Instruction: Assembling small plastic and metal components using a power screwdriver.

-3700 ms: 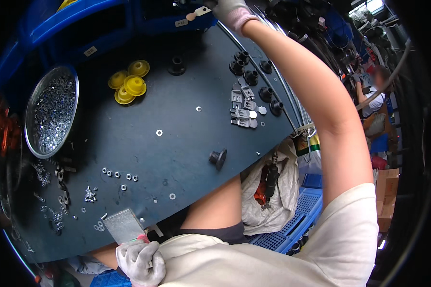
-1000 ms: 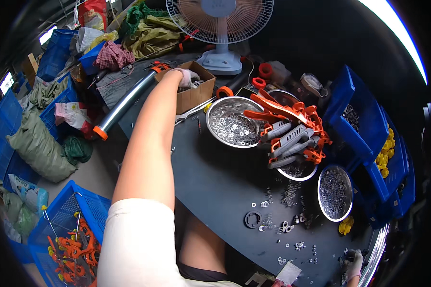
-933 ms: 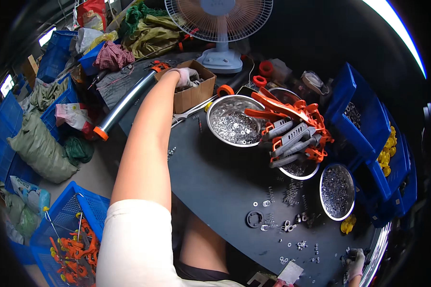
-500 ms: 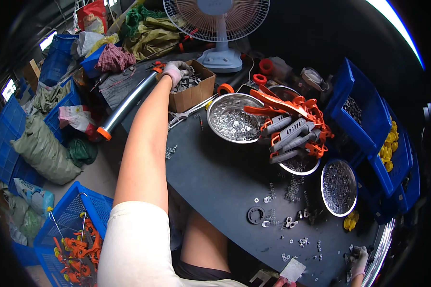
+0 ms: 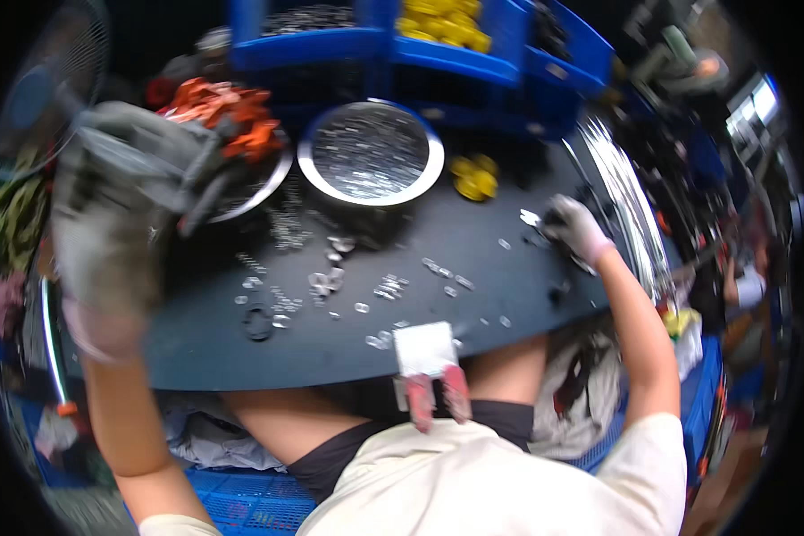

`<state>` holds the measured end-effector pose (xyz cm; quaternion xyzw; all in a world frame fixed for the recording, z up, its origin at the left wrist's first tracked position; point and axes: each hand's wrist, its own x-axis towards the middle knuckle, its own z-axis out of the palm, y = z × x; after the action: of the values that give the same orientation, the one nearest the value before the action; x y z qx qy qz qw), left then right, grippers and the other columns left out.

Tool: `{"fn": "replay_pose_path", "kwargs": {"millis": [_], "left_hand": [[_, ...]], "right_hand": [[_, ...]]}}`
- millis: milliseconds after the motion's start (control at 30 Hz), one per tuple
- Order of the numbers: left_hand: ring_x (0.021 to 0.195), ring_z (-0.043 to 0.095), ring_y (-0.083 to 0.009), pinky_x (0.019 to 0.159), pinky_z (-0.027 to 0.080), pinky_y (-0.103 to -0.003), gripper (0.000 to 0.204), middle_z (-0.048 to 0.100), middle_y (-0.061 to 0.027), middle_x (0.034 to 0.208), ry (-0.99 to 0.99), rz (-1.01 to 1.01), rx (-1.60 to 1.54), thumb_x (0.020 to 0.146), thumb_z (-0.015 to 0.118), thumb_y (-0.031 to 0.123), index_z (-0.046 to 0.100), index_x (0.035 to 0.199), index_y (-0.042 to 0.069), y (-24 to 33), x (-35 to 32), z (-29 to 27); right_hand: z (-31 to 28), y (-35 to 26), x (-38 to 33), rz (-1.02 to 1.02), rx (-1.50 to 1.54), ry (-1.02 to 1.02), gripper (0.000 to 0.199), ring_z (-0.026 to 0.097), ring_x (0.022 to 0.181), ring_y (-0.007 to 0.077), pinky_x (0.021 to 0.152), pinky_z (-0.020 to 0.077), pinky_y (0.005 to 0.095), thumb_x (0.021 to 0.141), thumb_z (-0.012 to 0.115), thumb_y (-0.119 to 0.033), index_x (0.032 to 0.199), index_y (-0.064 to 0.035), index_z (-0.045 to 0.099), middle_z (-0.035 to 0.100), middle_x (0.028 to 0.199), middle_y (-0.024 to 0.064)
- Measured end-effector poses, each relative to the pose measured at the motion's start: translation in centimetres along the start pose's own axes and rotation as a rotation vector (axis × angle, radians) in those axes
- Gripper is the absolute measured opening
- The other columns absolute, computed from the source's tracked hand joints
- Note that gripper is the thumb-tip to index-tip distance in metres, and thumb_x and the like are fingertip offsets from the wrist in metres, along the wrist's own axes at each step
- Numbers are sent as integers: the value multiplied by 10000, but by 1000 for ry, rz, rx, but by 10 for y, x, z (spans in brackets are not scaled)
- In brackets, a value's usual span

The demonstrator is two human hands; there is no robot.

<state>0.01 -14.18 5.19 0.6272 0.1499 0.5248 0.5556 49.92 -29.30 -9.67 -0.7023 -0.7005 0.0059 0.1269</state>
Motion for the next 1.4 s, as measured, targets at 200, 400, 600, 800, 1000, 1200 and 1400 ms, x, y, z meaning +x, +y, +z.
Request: {"fn": "replay_pose_path", "kwargs": {"millis": [200, 400, 600, 800, 1000, 1200, 1400], "left_hand": [[858, 614, -107, 786, 520, -245, 117, 630, -56, 907, -404, -478, 124, 861, 566, -50, 581, 973, -16, -151, -12, 193], [811, 612, -200, 778, 509, -309, 130, 620, -71, 1008, -565, -140, 717, 781, 679, 38, 659, 909, 50, -221, -32, 231], [1126, 493, -242, 984, 382, -375, 103, 573, -102, 1196, -359, 45, 926, 768, 660, 120, 684, 865, 96, -171, -21, 238], [841, 630, -205, 767, 521, -324, 146, 625, -154, 939, -222, -592, -201, 803, 607, 92, 504, 888, 33, -118, -52, 240], [840, 613, -126, 782, 520, -274, 437, 627, -75, 935, -222, -731, -154, 847, 663, 135, 516, 1223, -32, -105, -85, 259], [820, 579, -84, 732, 467, -215, 163, 641, -40, 905, -192, -378, -238, 871, 647, 141, 626, 957, 5, -125, -103, 256], [826, 582, -94, 807, 482, -236, 331, 627, -55, 986, -203, -630, -141, 874, 645, 137, 583, 1157, -23, -109, -98, 263]], "right_hand": [[-30, -15, -26, 108, 145, 210, 187, 593, 799, 258, 732, 469, 332, 679, 704, 12, 824, -21, 590, 593, 823, 120], [-45, -76, -112, 351, 1255, 814, 127, 604, 780, 111, 704, 476, 234, 800, 684, -13, 863, -43, 577, 635, 851, 32], [-6, -98, -155, 359, 1675, 773, 397, 574, 797, 111, 710, 447, 207, 829, 706, -229, 1121, -43, 512, 627, 964, 74], [-23, -135, -131, 418, 1663, 787, 440, 538, 824, 94, 710, 454, 225, 899, 588, -257, 1217, 23, 472, 540, 1050, 71], [-22, -159, -119, 205, 1760, 650, 312, 594, 750, 85, 649, 501, 207, 904, 608, -243, 1049, 34, 603, 542, 997, 48], [-15, -171, -115, 187, 1460, 623, 304, 591, 785, 72, 681, 495, 193, 917, 590, -250, 1049, 24, 605, 589, 967, 48], [-9, -179, -112, 327, 1420, 612, 278, 498, 631, 21, 547, 389, 168, 955, 524, -231, 1052, 23, 584, 624, 832, 30]]}}
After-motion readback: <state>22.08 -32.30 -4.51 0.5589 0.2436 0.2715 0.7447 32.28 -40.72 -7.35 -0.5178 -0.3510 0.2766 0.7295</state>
